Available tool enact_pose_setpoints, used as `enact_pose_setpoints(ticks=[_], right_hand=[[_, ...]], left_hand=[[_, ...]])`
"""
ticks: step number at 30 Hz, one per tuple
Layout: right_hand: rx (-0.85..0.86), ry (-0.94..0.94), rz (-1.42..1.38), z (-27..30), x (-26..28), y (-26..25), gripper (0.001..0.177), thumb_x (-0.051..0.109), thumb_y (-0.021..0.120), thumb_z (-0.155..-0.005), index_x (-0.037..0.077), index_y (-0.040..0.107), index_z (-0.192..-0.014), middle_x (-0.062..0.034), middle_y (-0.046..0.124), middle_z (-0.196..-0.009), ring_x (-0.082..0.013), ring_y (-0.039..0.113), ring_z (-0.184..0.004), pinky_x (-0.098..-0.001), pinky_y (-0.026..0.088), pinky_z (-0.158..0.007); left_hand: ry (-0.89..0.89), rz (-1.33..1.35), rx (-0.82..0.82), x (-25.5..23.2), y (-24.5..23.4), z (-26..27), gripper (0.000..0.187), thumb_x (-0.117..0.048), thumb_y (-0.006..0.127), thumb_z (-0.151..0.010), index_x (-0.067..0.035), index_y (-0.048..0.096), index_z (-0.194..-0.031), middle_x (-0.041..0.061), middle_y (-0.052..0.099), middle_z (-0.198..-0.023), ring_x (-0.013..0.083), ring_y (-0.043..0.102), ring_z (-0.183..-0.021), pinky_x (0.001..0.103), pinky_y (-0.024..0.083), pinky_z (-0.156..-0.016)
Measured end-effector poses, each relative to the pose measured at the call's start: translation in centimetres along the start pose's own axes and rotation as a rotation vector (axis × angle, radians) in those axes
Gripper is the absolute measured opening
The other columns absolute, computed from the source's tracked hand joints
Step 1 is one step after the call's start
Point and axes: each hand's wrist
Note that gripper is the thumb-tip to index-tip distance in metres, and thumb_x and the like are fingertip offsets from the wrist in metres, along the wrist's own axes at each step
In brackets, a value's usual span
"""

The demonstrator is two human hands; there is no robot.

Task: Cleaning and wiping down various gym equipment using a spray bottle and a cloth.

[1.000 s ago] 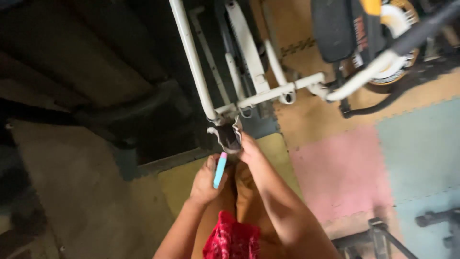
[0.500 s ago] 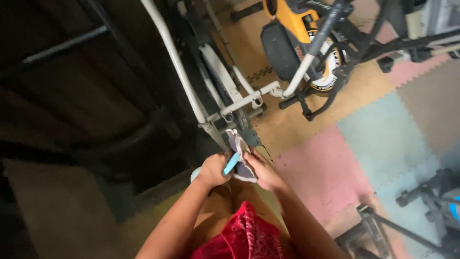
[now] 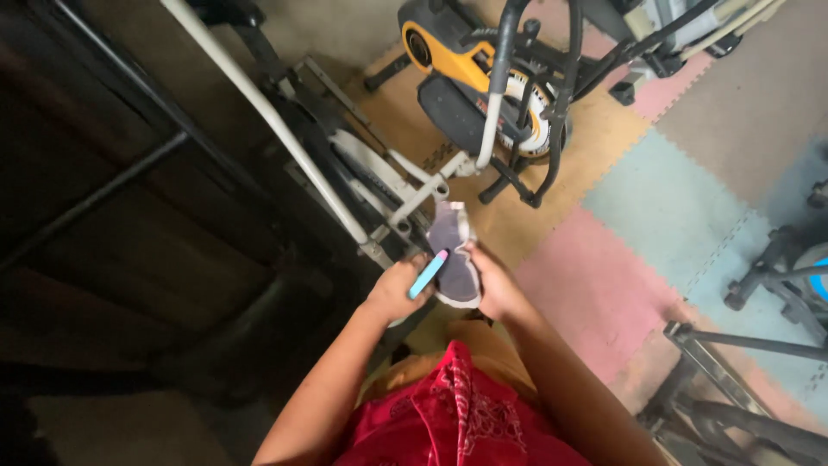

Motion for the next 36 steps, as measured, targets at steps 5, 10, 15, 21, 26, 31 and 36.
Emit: enact_pose_setpoints(ticks=[5,10,15,21,26,31,36], right_hand=[[0.036,-0.087,-0.127,1.7,8.3,4.6,0.044,0.036,0.045,-0.104,0.007,0.055,-0.136,-0.0115,0.068,-0.126,-0.0260,0.069,-0.112,-0.0448,0.053,-0.101],[0.044,-0.286,-0.112,-0.9,16.5,3.9,0.046,0.036,0.042,-0.106,0.005,0.056,-0.138,-0.0111,0.067,-0.131,-0.0264,0.067,-0.118,-0.0441,0.051,-0.105],[0.084,-0.471,-0.102,-4.4,26.6,4.0,0.045,0.036,0.042,-0.111,0.005,0.054,-0.141,-0.0091,0.066,-0.134,-0.0249,0.064,-0.123,-0.0417,0.049,-0.110],[0.091,-0.751,-0.043,-11.7,38.0,4.8,0.042,0.035,0.047,-0.108,0.008,0.053,-0.140,-0.0058,0.063,-0.132,-0.0219,0.063,-0.122,-0.0411,0.051,-0.108],[0.213,-0.695,0.012,-19.9,42.4,5.3,0.046,0.038,0.043,-0.110,0.007,0.053,-0.142,-0.0078,0.062,-0.132,-0.0212,0.062,-0.122,-0.0377,0.050,-0.105],[0.290,-0.729,0.206,-28.6,41.1,1.7,0.049,0.040,0.036,-0.109,0.008,0.049,-0.145,-0.0058,0.060,-0.137,-0.0194,0.060,-0.125,-0.0364,0.048,-0.108],[0.226,-0.858,0.681,-29.2,42.4,2.4,0.048,0.035,0.039,-0.110,0.005,0.050,-0.146,-0.0079,0.061,-0.137,-0.0215,0.058,-0.126,-0.0373,0.046,-0.110]], left_hand=[[0.111,0.042,-0.091,0.0,-0.8,-2.8,0.032,-0.013,0.068,-0.078,0.001,0.057,-0.105,0.026,0.064,-0.097,0.0459,0.065,-0.091,0.050,0.054,-0.078],[0.132,0.036,-0.143,-1.6,-1.9,-7.1,0.022,-0.012,0.066,-0.081,0.000,0.060,-0.099,0.023,0.065,-0.096,0.0436,0.066,-0.090,0.047,0.055,-0.080],[0.115,0.138,-0.225,-5.8,-4.0,-13.9,0.032,-0.012,0.063,-0.080,-0.002,0.064,-0.111,0.019,0.068,-0.093,0.0384,0.070,-0.086,0.044,0.056,-0.079],[0.179,0.006,-0.345,-10.4,-6.0,-23.7,0.034,-0.011,0.065,-0.078,-0.004,0.065,-0.111,0.017,0.067,-0.104,0.0401,0.066,-0.100,0.045,0.054,-0.086],[0.191,-0.084,-0.532,-13.5,-7.1,-30.3,0.031,-0.010,0.065,-0.076,-0.005,0.065,-0.108,0.018,0.059,-0.132,0.0387,0.061,-0.117,0.045,0.051,-0.098],[0.144,-0.070,-0.633,-13.2,-6.3,-33.9,0.034,-0.006,0.066,-0.074,-0.005,0.067,-0.108,0.021,0.050,-0.141,0.0416,0.057,-0.123,0.045,0.049,-0.102],[0.050,0.020,-0.627,-13.7,-6.0,-34.5,0.037,-0.005,0.064,-0.076,-0.004,0.066,-0.113,0.022,0.048,-0.142,0.0387,0.062,-0.119,0.044,0.048,-0.103]])
Point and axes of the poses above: each hand's wrist, its own z-axis away from the middle knuckle, its own y-axis out of the palm, x = y × z
